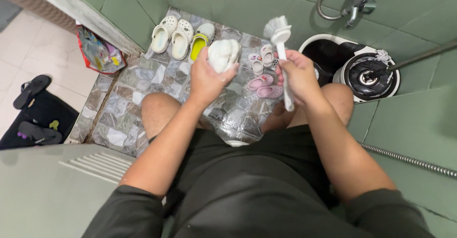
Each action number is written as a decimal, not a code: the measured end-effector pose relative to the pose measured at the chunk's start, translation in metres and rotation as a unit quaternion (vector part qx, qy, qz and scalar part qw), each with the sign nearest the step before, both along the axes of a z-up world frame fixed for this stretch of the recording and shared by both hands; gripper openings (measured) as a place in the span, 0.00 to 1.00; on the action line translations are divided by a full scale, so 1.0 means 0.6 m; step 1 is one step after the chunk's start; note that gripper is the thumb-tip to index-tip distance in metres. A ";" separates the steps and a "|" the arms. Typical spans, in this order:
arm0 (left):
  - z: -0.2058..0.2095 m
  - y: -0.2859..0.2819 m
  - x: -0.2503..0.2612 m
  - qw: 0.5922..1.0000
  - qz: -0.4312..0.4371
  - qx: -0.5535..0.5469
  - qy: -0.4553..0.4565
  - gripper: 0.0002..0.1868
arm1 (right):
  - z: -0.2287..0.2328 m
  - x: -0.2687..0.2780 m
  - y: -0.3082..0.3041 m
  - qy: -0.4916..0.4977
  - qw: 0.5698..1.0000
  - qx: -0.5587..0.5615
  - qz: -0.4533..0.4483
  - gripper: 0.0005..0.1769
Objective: The person scrubs the exterior and sole of a white shoe using a brush and soapy water.
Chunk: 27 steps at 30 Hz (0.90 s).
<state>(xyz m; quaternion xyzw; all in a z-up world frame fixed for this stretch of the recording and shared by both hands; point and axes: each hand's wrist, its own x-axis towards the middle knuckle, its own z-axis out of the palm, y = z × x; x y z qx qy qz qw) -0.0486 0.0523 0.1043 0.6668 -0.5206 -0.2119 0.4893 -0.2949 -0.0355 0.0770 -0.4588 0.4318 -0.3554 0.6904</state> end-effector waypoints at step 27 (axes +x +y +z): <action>-0.073 -0.117 0.009 0.995 -0.064 0.066 -0.047 0.41 | 0.099 0.167 -0.056 0.641 0.685 -0.323 0.129 0.21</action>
